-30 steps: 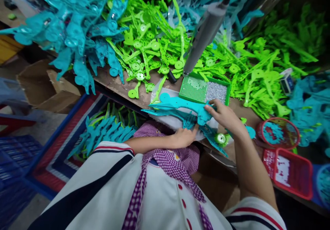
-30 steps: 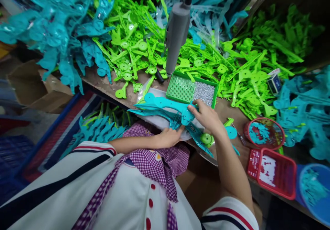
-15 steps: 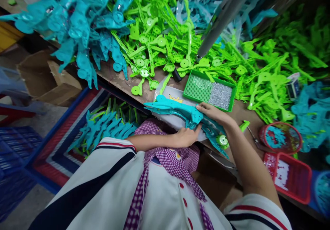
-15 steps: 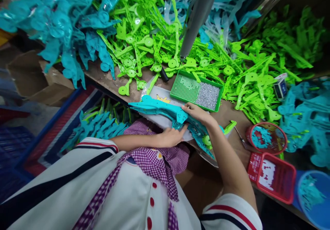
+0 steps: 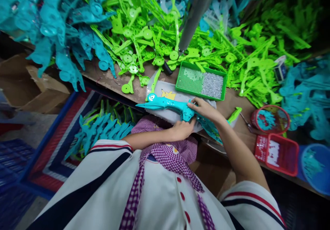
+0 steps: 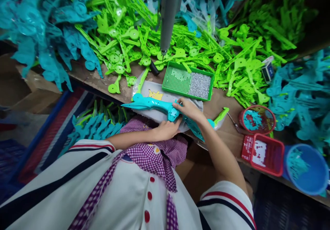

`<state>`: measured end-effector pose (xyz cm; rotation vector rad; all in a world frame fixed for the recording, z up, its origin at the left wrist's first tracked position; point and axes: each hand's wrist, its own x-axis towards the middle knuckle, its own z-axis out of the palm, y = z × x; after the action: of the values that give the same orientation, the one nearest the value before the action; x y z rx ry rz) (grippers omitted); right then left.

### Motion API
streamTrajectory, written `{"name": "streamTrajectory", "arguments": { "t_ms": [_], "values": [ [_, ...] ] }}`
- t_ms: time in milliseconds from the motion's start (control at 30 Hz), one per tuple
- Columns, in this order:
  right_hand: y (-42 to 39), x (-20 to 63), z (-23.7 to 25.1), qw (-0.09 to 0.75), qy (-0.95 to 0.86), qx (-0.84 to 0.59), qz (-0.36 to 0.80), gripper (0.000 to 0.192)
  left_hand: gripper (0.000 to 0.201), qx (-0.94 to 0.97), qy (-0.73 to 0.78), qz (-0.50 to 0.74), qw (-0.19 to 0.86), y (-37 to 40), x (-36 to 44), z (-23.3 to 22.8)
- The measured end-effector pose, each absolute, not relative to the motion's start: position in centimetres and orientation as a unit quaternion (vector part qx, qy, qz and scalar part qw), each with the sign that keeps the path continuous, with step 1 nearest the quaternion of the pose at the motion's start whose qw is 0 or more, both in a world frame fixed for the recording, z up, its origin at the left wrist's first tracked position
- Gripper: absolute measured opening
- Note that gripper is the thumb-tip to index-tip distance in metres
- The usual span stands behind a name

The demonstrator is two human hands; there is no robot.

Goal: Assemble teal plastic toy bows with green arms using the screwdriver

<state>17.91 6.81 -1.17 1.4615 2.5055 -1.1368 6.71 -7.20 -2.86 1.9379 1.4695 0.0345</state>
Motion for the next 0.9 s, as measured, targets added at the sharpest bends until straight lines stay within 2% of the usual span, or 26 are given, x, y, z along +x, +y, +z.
{"name": "streamTrajectory", "arguments": {
  "t_ms": [100,200,433,600,900],
  "values": [
    [7.2,17.7,-1.4,0.036,0.799,0.451,-0.397,0.036,0.072,0.748,0.567,0.001,0.344,-7.2,6.6,-2.4],
    [7.5,18.2,-1.1,0.021,0.807,0.439,-0.395,0.035,0.073,0.753,0.564,-0.019,0.337,-7.2,6.4,-2.1],
    [4.2,25.8,3.5,-0.059,0.835,0.474,-0.274,0.052,0.078,0.76,0.559,-0.032,0.331,-7.0,6.3,-1.3],
    [-1.5,32.1,4.4,0.037,0.831,0.512,-0.213,0.061,0.079,0.752,0.566,-0.05,0.333,-6.7,6.3,-0.7],
    [-5.5,32.3,1.7,0.008,0.818,0.561,-0.125,0.051,0.076,0.752,0.573,-0.037,0.324,-7.0,6.3,-1.8]
  ]
}}
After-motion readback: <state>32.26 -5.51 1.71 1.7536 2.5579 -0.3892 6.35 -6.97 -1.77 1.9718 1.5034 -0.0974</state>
